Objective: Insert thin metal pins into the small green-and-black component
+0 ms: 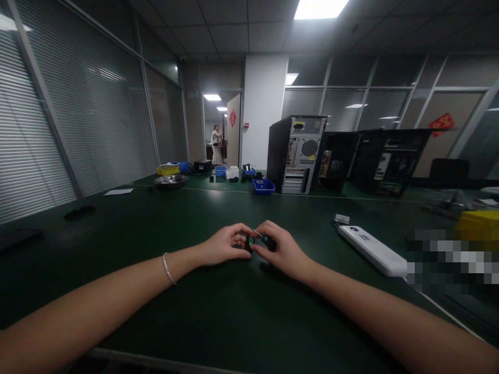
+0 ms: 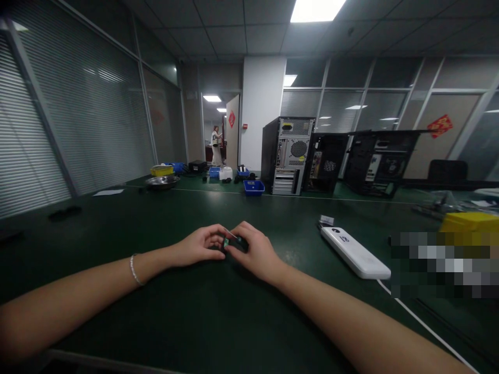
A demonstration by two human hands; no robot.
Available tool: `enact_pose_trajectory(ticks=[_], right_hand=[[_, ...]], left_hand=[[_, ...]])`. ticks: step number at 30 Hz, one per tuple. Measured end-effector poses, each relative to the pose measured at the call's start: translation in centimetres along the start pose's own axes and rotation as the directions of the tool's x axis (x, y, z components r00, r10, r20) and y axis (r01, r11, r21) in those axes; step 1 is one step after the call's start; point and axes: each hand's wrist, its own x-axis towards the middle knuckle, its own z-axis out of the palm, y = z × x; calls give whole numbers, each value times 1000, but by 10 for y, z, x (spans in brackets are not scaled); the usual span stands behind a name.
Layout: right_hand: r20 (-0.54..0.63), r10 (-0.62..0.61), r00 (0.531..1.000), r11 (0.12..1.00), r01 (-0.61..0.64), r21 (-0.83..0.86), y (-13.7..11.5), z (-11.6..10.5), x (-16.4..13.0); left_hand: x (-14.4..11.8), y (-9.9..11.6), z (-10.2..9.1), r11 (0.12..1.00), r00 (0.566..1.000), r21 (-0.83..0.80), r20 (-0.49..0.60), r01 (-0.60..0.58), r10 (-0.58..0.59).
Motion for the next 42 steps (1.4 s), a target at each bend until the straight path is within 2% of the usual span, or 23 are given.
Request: enact_pose_trajectory(ticks=[5,12,18,25,33,42], right_hand=[[-14,17,1000,1000,-17,0,-1,1,0],[-10,1,1000,1000,-1,-2,-2,3,-3],[-47,-23,999,1000,23,-1,0,4,-3],[-100,-99,990,993,104,50,-2,2,-1],[-86,-79,993,997,79,-10,-3,3,-2],[-37,-47,998,987,41,-154,-8,6,-4]], left_hand=[[0,2,3,998,1000,-66,-23,17,-19],[4,-5,5,983,986,-173,-144,55,-81],[3,-5,5,940,979,-315,-109,133,-175],[3,-2,5,885,983,-453,-83,111,-165],[2,5,12,902,981,-408,-69,140,-183],[3,7,21,960,985,-274,-143,52,-94]])
